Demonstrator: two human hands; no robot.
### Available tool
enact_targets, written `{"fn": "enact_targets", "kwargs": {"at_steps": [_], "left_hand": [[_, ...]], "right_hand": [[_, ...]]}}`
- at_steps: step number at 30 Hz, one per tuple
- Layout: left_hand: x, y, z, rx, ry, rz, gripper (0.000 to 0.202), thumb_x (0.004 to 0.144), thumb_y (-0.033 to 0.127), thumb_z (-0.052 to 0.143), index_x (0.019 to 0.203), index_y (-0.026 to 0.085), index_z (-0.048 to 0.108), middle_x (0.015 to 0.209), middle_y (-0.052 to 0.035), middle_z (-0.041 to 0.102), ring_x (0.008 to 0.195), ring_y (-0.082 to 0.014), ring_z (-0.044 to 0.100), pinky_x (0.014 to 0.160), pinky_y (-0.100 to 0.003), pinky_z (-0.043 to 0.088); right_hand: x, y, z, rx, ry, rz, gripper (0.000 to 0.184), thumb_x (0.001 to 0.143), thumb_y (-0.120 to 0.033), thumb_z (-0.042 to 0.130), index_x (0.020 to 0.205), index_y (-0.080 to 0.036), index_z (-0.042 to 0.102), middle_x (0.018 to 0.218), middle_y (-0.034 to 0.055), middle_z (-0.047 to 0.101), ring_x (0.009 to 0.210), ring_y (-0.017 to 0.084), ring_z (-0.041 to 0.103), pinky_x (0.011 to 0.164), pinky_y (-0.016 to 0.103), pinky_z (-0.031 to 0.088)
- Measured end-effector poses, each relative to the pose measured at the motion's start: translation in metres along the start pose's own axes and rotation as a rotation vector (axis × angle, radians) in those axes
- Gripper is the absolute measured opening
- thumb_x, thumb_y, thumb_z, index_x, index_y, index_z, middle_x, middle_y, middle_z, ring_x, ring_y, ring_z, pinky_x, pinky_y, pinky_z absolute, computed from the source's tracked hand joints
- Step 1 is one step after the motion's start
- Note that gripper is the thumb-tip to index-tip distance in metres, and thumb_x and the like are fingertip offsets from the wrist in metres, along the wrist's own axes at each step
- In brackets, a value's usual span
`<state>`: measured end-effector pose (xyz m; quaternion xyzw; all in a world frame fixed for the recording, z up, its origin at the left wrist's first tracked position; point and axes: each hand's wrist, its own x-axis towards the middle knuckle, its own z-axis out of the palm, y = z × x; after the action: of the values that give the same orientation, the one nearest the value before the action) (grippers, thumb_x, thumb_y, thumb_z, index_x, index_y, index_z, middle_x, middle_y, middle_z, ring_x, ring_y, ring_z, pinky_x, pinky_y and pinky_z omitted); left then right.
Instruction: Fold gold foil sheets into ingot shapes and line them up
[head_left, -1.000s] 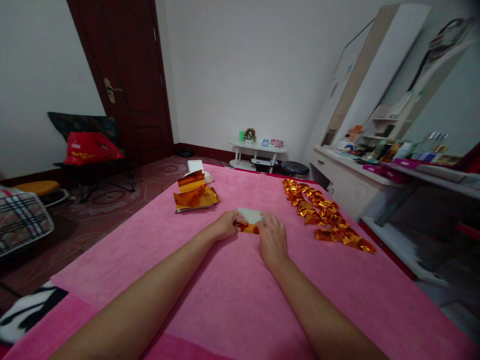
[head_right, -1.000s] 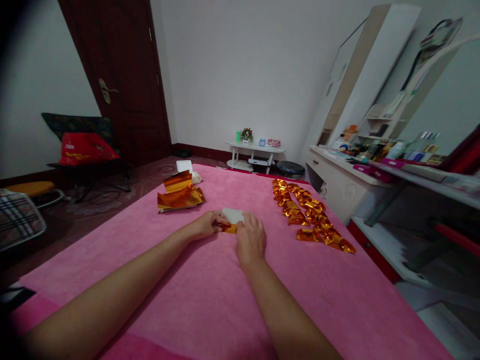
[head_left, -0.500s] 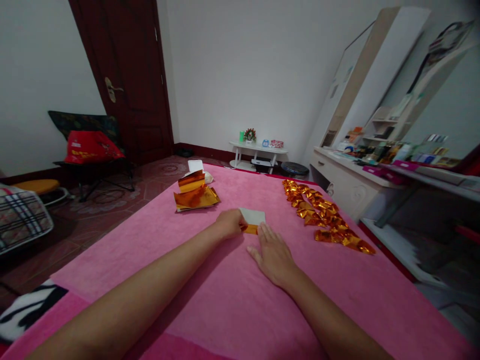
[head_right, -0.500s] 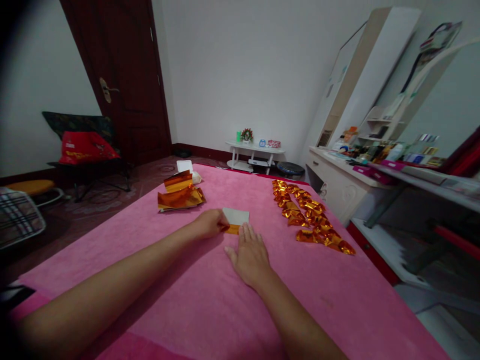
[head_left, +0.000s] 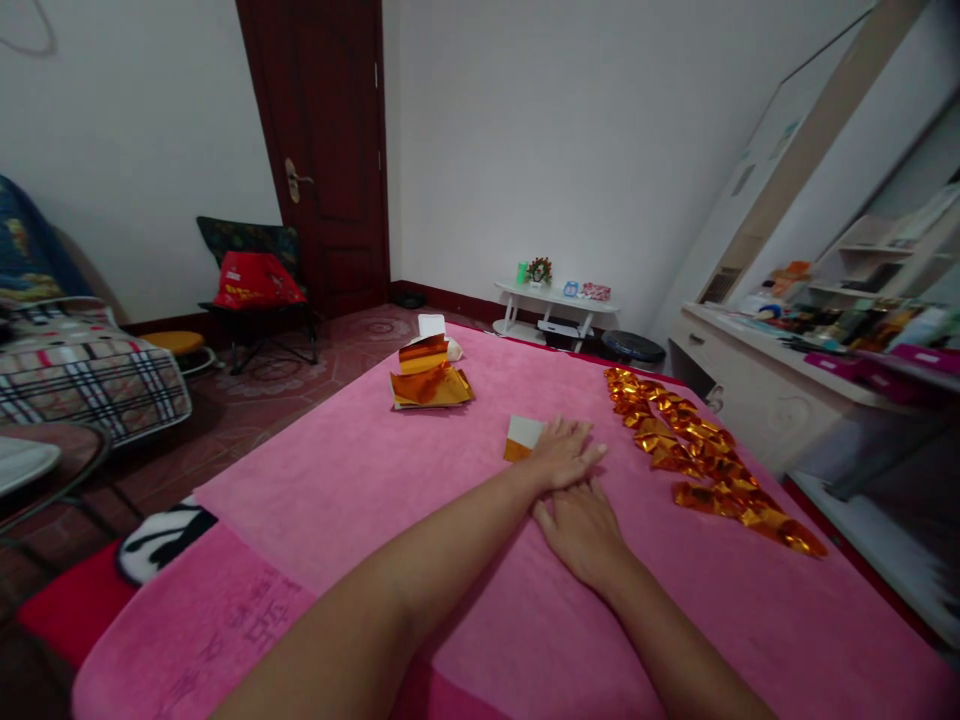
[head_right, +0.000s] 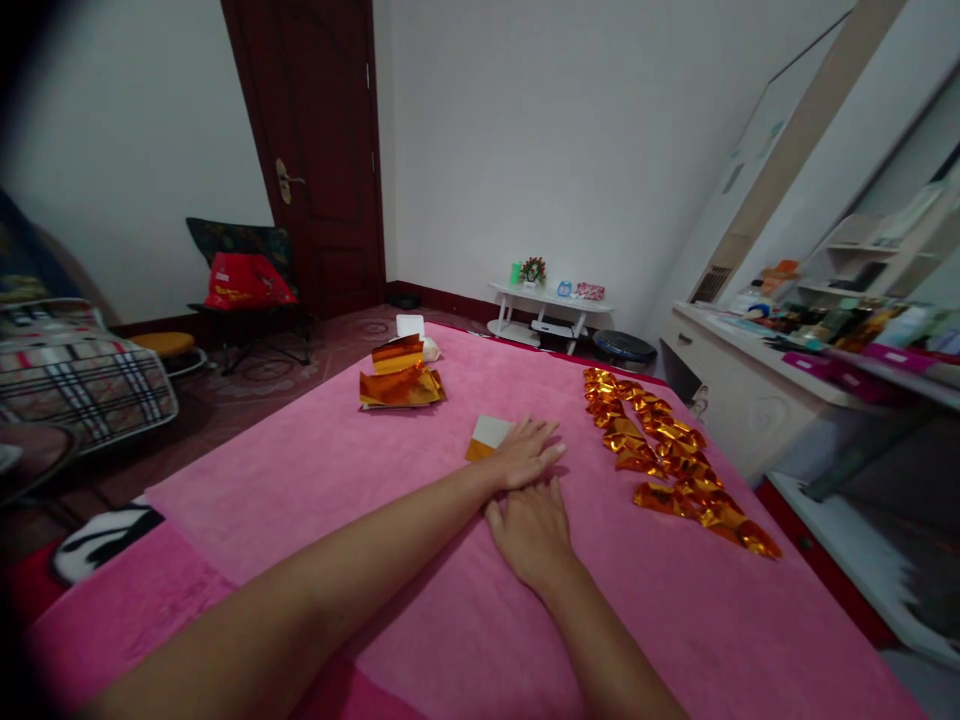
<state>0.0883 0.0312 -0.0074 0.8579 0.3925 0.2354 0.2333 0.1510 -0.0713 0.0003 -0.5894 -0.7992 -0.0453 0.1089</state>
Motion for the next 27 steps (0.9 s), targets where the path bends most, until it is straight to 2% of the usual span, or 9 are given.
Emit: {"fn": "enact_targets", "kwargs": {"at_steps": [3, 6, 10, 16, 19, 21, 23, 25, 27], "left_hand": [[-0.002, -0.005, -0.004, 0.056, -0.007, 0.015, 0.073, 0.089, 0.064, 0.014, 0.145, 0.019, 0.022, 0.152, -0.0098, 0.021, 0.142, -0.0294, 0.004, 0.113, -0.05, 0.008], [-0.005, -0.013, -0.01, 0.126, 0.007, -0.015, 0.074, 0.089, 0.064, 0.013, 0.146, 0.017, 0.02, 0.152, -0.0124, 0.02, 0.142, -0.0309, 0.004, 0.113, -0.051, 0.009], [-0.017, -0.036, -0.025, 0.269, 0.022, -0.085, 0.066, 0.092, 0.056, 0.018, 0.146, 0.019, 0.02, 0.152, -0.0113, 0.023, 0.142, -0.0303, 0.006, 0.112, -0.051, 0.011], [-0.042, -0.063, -0.047, 0.463, 0.061, -0.204, 0.068, 0.089, 0.06, 0.023, 0.144, 0.02, 0.027, 0.151, -0.0133, 0.023, 0.141, -0.0331, 0.009, 0.11, -0.057, 0.008], [-0.048, -0.062, -0.051, 0.479, 0.074, -0.239, 0.068, 0.089, 0.06, 0.024, 0.144, 0.02, 0.028, 0.151, -0.0131, 0.023, 0.141, -0.034, 0.01, 0.109, -0.059, 0.006], [-0.049, -0.059, -0.052, 0.479, 0.047, -0.261, 0.064, 0.09, 0.054, 0.03, 0.144, 0.02, 0.028, 0.152, -0.0125, 0.023, 0.141, -0.0343, 0.009, 0.109, -0.059, 0.006], [-0.049, -0.056, -0.053, 0.48, 0.021, -0.272, 0.061, 0.09, 0.047, 0.034, 0.145, 0.02, 0.027, 0.152, -0.0116, 0.021, 0.141, -0.0337, 0.008, 0.109, -0.058, 0.007], [-0.049, -0.055, -0.053, 0.488, 0.006, -0.292, 0.058, 0.091, 0.041, 0.036, 0.144, 0.021, 0.028, 0.153, -0.0101, 0.019, 0.141, -0.0329, 0.008, 0.11, -0.057, 0.007], [-0.048, -0.055, -0.054, 0.512, -0.012, -0.31, 0.055, 0.091, 0.036, 0.035, 0.145, 0.022, 0.028, 0.153, -0.0086, 0.018, 0.141, -0.0318, 0.008, 0.111, -0.056, 0.007]], "right_hand": [[-0.001, 0.0, 0.001, 0.008, -0.047, 0.042, 0.062, 0.089, -0.041, 0.038, 0.142, -0.01, 0.034, 0.145, 0.0173, 0.035, 0.135, 0.032, 0.027, 0.108, 0.052, 0.017], [-0.002, -0.001, 0.003, 0.022, -0.081, 0.089, 0.064, 0.09, -0.046, 0.033, 0.142, -0.009, 0.032, 0.147, 0.0177, 0.032, 0.136, 0.032, 0.026, 0.108, 0.052, 0.017], [-0.002, -0.001, 0.004, 0.021, -0.119, 0.125, 0.071, 0.09, -0.048, 0.03, 0.145, -0.005, 0.021, 0.152, 0.017, 0.019, 0.14, 0.028, 0.014, 0.11, 0.051, 0.013], [-0.001, 0.0, -0.003, 0.034, -0.196, 0.139, 0.073, 0.09, -0.051, 0.028, 0.144, -0.003, 0.023, 0.153, 0.0166, 0.015, 0.141, 0.028, 0.01, 0.111, 0.052, 0.007], [0.008, -0.016, -0.007, 0.081, -0.154, 0.17, 0.084, 0.086, -0.061, 0.032, 0.142, 0.001, 0.027, 0.15, 0.0214, 0.02, 0.141, 0.032, 0.01, 0.111, 0.053, 0.0], [0.021, -0.035, -0.006, 0.157, -0.036, 0.126, 0.088, 0.084, -0.063, 0.035, 0.144, -0.001, 0.023, 0.152, 0.0193, 0.016, 0.142, 0.031, 0.004, 0.111, 0.051, -0.002], [0.039, -0.056, 0.0, 0.298, 0.059, 0.078, 0.087, 0.086, -0.061, 0.034, 0.147, -0.003, 0.012, 0.154, 0.0156, 0.008, 0.142, 0.027, -0.001, 0.113, 0.046, 0.003], [0.056, -0.071, 0.009, 0.438, 0.066, 0.123, 0.086, 0.088, -0.059, 0.03, 0.146, 0.001, 0.005, 0.153, 0.0185, 0.005, 0.142, 0.026, -0.002, 0.113, 0.044, 0.008], [0.066, -0.077, 0.017, 0.497, 0.07, 0.177, 0.09, 0.088, -0.061, 0.028, 0.145, 0.004, 0.003, 0.153, 0.0201, 0.0, 0.142, 0.027, -0.003, 0.113, 0.043, 0.006]]}}
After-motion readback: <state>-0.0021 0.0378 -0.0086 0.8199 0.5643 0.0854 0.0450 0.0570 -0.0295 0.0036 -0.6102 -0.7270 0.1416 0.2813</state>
